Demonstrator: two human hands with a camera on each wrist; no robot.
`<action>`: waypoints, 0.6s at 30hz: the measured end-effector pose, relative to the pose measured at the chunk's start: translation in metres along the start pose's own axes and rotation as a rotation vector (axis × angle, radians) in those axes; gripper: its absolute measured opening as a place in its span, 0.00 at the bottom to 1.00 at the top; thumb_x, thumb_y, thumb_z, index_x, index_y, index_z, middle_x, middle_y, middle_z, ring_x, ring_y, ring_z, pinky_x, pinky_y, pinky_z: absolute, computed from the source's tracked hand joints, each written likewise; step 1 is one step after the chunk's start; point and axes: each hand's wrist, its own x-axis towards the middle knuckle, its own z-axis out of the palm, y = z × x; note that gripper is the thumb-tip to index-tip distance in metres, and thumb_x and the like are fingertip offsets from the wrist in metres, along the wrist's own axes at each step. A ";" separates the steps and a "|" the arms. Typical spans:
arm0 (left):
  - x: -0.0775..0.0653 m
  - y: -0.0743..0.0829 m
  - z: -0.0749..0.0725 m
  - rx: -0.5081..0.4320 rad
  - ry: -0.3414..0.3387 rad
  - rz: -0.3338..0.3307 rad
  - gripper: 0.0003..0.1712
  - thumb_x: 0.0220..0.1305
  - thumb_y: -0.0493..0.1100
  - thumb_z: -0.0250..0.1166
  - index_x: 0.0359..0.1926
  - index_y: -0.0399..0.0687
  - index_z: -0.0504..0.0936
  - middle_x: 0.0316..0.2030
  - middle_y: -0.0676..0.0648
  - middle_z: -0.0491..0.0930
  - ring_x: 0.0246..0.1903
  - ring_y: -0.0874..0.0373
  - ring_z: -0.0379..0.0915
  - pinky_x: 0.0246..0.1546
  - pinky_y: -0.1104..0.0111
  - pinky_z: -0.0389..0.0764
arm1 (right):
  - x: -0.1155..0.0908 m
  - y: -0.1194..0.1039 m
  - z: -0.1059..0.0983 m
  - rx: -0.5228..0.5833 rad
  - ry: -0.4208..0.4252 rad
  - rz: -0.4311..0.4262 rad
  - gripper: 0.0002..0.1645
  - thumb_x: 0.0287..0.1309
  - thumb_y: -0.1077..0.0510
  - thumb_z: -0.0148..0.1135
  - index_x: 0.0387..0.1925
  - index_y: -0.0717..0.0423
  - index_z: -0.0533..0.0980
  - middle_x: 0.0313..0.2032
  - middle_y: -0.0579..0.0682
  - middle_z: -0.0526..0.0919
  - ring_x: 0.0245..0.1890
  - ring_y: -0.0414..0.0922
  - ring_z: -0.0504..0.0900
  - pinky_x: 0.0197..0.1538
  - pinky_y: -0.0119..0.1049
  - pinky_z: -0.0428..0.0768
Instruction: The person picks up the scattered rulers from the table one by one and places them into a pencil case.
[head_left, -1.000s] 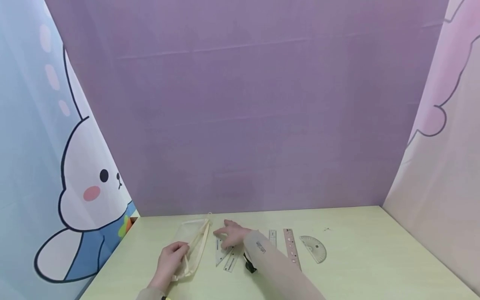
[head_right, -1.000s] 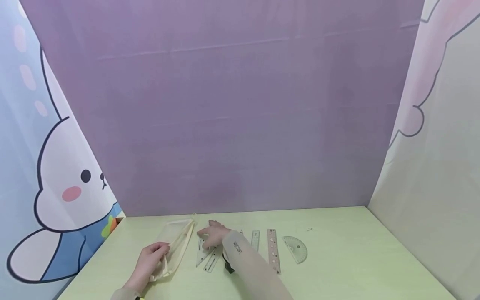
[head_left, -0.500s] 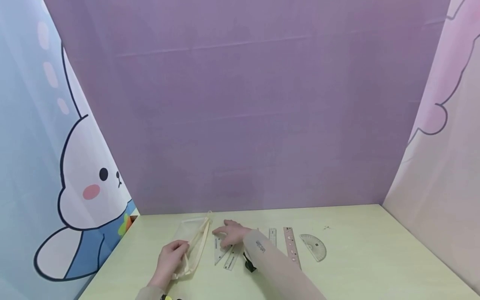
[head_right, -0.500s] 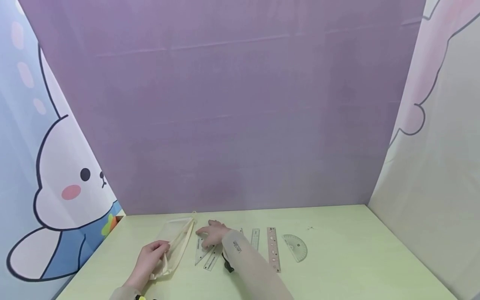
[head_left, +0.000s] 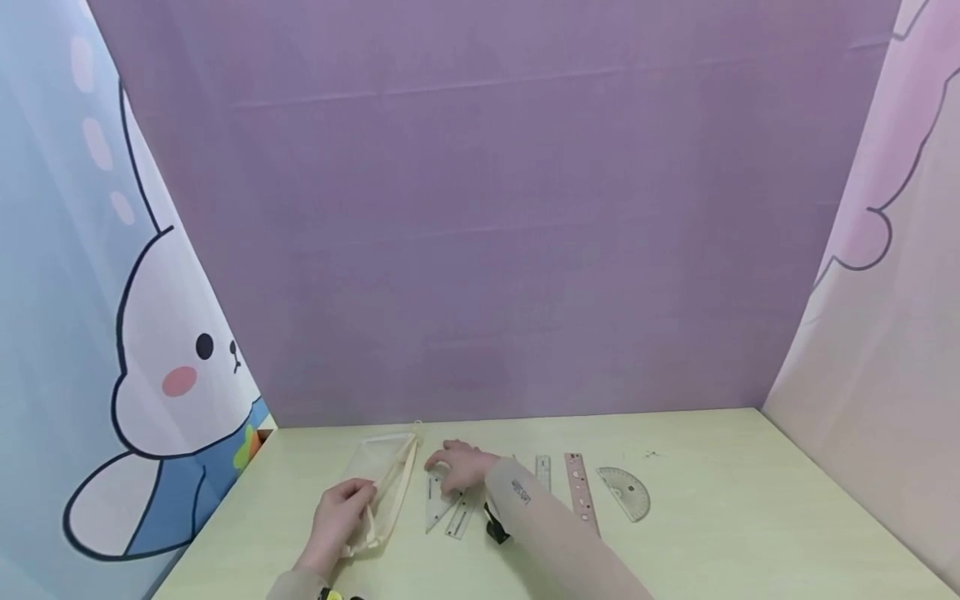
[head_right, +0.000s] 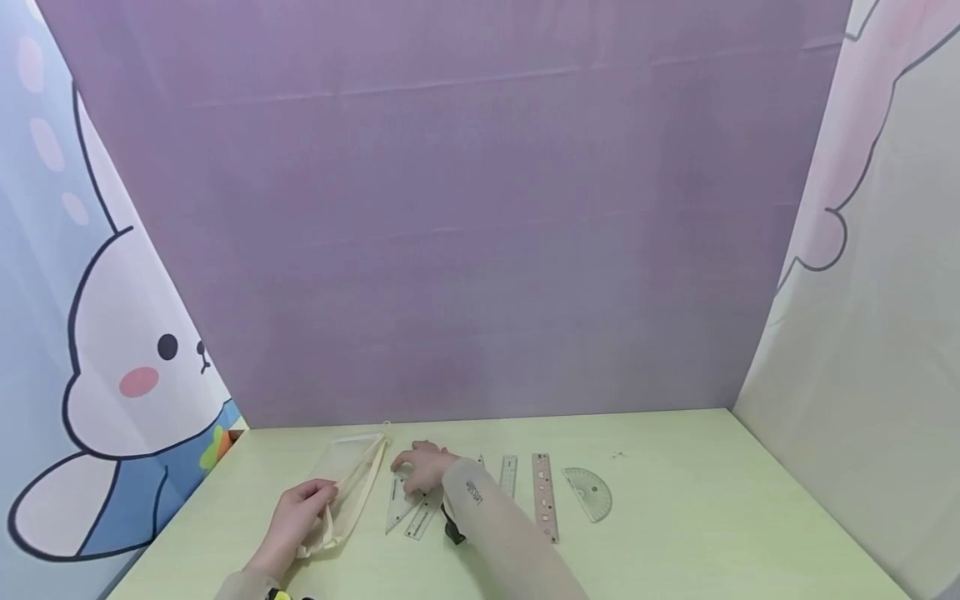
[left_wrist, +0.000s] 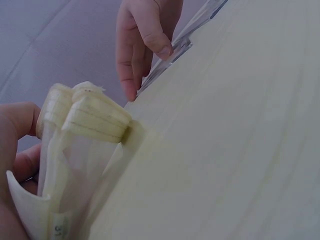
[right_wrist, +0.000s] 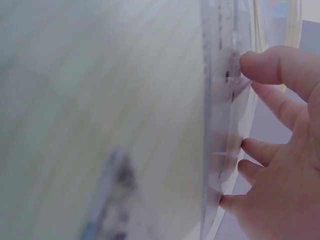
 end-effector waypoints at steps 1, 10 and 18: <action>0.000 0.000 0.000 0.003 -0.002 0.000 0.14 0.62 0.43 0.62 0.42 0.35 0.83 0.20 0.51 0.74 0.28 0.56 0.68 0.32 0.67 0.69 | 0.000 -0.001 0.001 0.009 0.001 0.006 0.29 0.48 0.59 0.65 0.54 0.37 0.77 0.72 0.53 0.57 0.73 0.52 0.49 0.69 0.55 0.49; -0.001 -0.002 0.000 -0.008 0.000 -0.005 0.14 0.62 0.42 0.62 0.42 0.34 0.83 0.20 0.51 0.74 0.27 0.56 0.68 0.32 0.67 0.69 | 0.002 -0.001 0.004 0.030 0.005 0.008 0.28 0.43 0.61 0.67 0.50 0.45 0.76 0.71 0.55 0.58 0.73 0.52 0.50 0.69 0.57 0.49; 0.000 -0.002 -0.001 0.005 0.001 0.005 0.14 0.61 0.43 0.62 0.41 0.36 0.83 0.21 0.50 0.74 0.28 0.56 0.68 0.33 0.66 0.69 | 0.006 0.004 0.005 0.068 0.034 -0.025 0.30 0.43 0.61 0.69 0.52 0.44 0.73 0.67 0.50 0.64 0.70 0.50 0.56 0.68 0.59 0.51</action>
